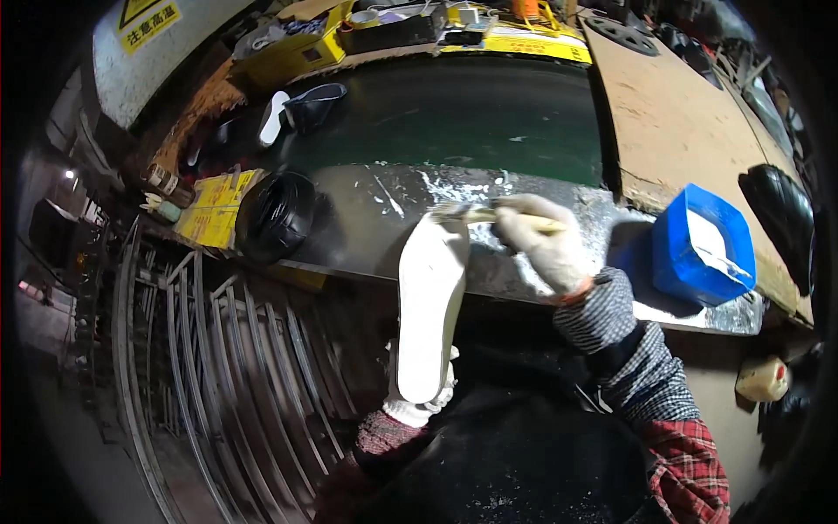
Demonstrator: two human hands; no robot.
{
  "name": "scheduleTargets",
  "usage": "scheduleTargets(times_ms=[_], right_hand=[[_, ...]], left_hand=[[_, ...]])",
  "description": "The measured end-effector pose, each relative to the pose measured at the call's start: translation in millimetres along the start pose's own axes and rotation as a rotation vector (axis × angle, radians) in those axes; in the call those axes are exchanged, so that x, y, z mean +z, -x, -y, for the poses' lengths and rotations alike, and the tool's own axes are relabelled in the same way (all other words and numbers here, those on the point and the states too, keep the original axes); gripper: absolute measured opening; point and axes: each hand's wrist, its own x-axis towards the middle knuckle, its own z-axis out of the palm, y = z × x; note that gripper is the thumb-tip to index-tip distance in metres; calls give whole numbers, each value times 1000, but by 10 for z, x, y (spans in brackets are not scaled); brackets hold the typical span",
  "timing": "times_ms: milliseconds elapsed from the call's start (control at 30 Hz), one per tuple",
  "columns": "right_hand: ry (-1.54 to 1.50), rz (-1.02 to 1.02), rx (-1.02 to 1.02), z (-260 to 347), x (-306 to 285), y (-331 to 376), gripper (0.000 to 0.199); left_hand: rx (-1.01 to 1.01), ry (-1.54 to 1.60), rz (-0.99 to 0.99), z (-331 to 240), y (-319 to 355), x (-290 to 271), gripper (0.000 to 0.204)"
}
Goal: The person repeatedly picks up a shoe sole, applies white paint with a brush from a blue container, and places the sole into a black bucket. The cycle repeats for multiple soles in a workshop setting.
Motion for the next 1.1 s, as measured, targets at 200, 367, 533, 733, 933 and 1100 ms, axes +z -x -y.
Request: scheduleTargets(times_ms=[200,367,533,733,933,1100], right_hand=[[323,489,-432,322,-118,510,20],[210,42,41,389,-116,-230,32],[577,701,-664,599,280,124,28],[254,386,-76,583,228,405,26],[44,689,-98,461,-43,979,30],[88,576,-96,494,-60,1030,32]], left_hand=[[-117,153,253,-78,-144,-356,82],[-111,405,126,-91,-60,-168,80],[-60,552,129,-72,-57,14,76],[-89,326,-56,-143,-41,358,78],[72,53,-10,-86,-19,464,66],[101,103,-185,-96,-87,361,73]])
